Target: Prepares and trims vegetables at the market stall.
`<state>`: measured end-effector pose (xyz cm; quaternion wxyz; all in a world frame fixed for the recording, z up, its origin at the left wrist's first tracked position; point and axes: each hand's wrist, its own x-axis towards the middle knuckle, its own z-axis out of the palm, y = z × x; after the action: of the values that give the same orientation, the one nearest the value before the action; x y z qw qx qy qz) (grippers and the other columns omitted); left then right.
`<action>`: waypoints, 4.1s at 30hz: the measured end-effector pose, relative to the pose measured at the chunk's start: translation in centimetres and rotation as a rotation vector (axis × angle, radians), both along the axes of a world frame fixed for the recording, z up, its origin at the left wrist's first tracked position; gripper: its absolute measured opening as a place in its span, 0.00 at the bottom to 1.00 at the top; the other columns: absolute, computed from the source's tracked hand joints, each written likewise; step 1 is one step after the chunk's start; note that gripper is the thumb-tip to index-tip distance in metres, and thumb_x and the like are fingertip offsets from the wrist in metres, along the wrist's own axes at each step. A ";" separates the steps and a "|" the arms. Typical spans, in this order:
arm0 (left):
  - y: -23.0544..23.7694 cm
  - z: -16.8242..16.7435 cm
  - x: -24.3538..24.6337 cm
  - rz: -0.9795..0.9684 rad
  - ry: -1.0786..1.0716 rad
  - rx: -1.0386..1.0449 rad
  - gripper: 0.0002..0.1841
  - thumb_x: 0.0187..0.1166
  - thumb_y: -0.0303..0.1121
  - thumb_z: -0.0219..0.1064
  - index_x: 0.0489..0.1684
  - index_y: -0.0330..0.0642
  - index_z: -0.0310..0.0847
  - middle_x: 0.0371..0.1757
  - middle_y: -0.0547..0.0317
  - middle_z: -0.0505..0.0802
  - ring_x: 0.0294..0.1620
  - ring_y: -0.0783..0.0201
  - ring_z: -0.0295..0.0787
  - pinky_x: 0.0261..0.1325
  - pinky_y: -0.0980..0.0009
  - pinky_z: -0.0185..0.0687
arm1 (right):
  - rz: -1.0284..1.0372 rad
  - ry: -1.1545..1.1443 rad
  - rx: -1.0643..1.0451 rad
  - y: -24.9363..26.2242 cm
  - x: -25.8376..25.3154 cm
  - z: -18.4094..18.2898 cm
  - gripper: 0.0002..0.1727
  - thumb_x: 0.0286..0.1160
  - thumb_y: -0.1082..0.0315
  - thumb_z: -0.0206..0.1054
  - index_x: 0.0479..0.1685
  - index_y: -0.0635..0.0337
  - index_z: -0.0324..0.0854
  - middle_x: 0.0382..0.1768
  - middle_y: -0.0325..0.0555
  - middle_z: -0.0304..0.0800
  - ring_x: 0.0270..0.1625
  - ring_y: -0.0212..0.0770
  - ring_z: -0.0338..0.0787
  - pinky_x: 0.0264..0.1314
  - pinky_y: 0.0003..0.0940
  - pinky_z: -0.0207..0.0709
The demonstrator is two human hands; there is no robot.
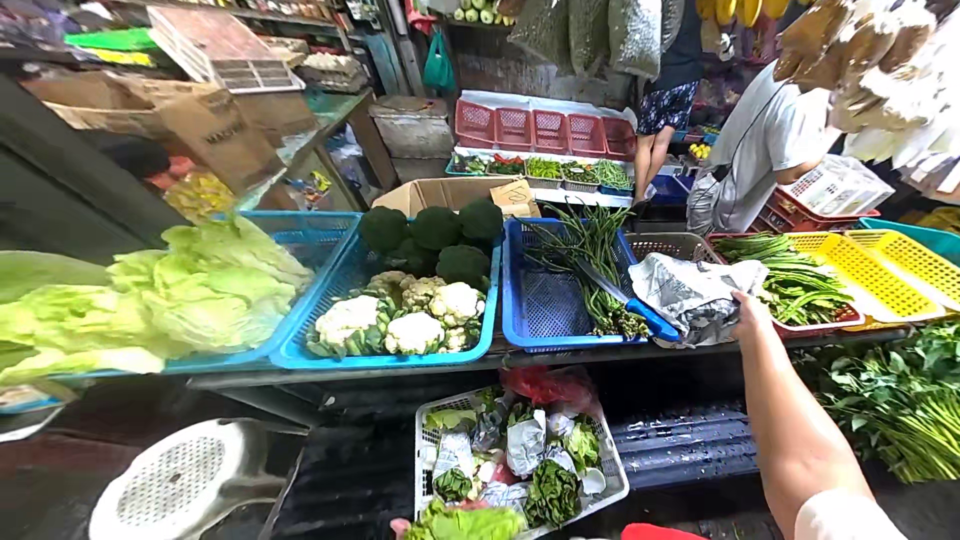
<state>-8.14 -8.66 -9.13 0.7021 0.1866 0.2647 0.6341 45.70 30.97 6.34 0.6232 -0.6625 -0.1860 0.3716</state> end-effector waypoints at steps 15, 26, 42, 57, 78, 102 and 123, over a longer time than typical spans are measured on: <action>11.5 -0.2 -2.1 -0.296 1.562 0.089 0.24 0.65 0.58 0.77 0.43 0.45 0.93 0.76 0.54 0.85 0.93 0.44 0.52 0.94 0.40 0.40 | 0.266 -1.409 0.723 -13.2 -16.1 -3.3 0.29 0.77 0.62 0.68 0.73 0.68 0.66 0.68 0.77 0.73 0.70 0.63 0.80 0.69 0.50 0.79; 10.9 -8.1 -2.1 -0.100 1.575 -0.545 0.17 0.84 0.35 0.62 0.62 0.34 0.84 0.64 0.37 0.88 0.66 0.42 0.87 0.72 0.45 0.80 | 1.327 -0.763 0.425 -14.4 -26.8 -1.0 0.17 0.83 0.75 0.59 0.68 0.67 0.73 0.62 0.48 0.93 0.48 0.37 0.98 0.49 0.35 0.94; 19.4 -9.9 -0.9 -0.679 1.774 -0.862 0.51 0.61 0.50 0.81 0.84 0.32 0.61 0.82 0.30 0.71 0.71 0.32 0.81 0.61 0.37 0.84 | 0.939 -1.017 0.093 -10.6 -25.5 6.3 0.62 0.66 0.61 0.70 0.98 0.47 0.23 0.95 0.55 0.42 0.83 0.44 0.74 0.68 0.40 0.85; 11.3 -4.2 -6.9 0.076 0.925 -0.575 0.35 0.60 0.20 0.70 0.76 0.41 0.75 0.67 0.42 0.86 0.64 0.54 0.86 0.64 0.54 0.84 | 1.027 -1.374 -0.599 2.2 -14.6 2.0 0.22 0.85 0.59 0.65 0.71 0.64 0.81 0.63 0.72 0.86 0.68 0.76 0.82 0.69 0.81 0.66; 9.4 1.5 -0.4 0.157 0.734 -0.534 0.21 0.91 0.34 0.56 0.81 0.40 0.71 0.74 0.44 0.84 0.71 0.57 0.84 0.73 0.55 0.81 | 0.807 -1.305 -0.151 -8.2 -16.6 8.8 0.25 0.84 0.55 0.66 0.73 0.59 0.78 0.56 0.70 0.88 0.59 0.74 0.87 0.60 0.79 0.72; 10.3 8.5 5.5 -0.242 1.444 -0.549 0.21 0.79 0.43 0.70 0.61 0.35 0.85 0.60 0.40 0.90 0.66 0.46 0.85 0.73 0.46 0.75 | 1.628 -1.204 -0.103 -22.5 -29.4 -5.8 0.23 0.87 0.49 0.56 0.68 0.54 0.80 0.50 0.54 0.94 0.55 0.57 0.94 0.58 0.59 0.83; 9.9 9.6 4.5 0.145 1.005 -0.148 0.18 0.78 0.28 0.70 0.63 0.33 0.75 0.39 0.56 0.93 0.39 0.67 0.91 0.51 0.66 0.88 | 1.380 -0.275 0.127 -21.9 -31.5 -4.8 0.31 0.59 0.59 0.84 0.62 0.66 0.81 0.45 0.45 0.92 0.41 0.31 0.89 0.48 0.31 0.85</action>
<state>-3.63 1.21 0.43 0.4536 0.3994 0.6260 0.4928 14.21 9.06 1.54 0.2535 -0.3965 -0.6621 0.5832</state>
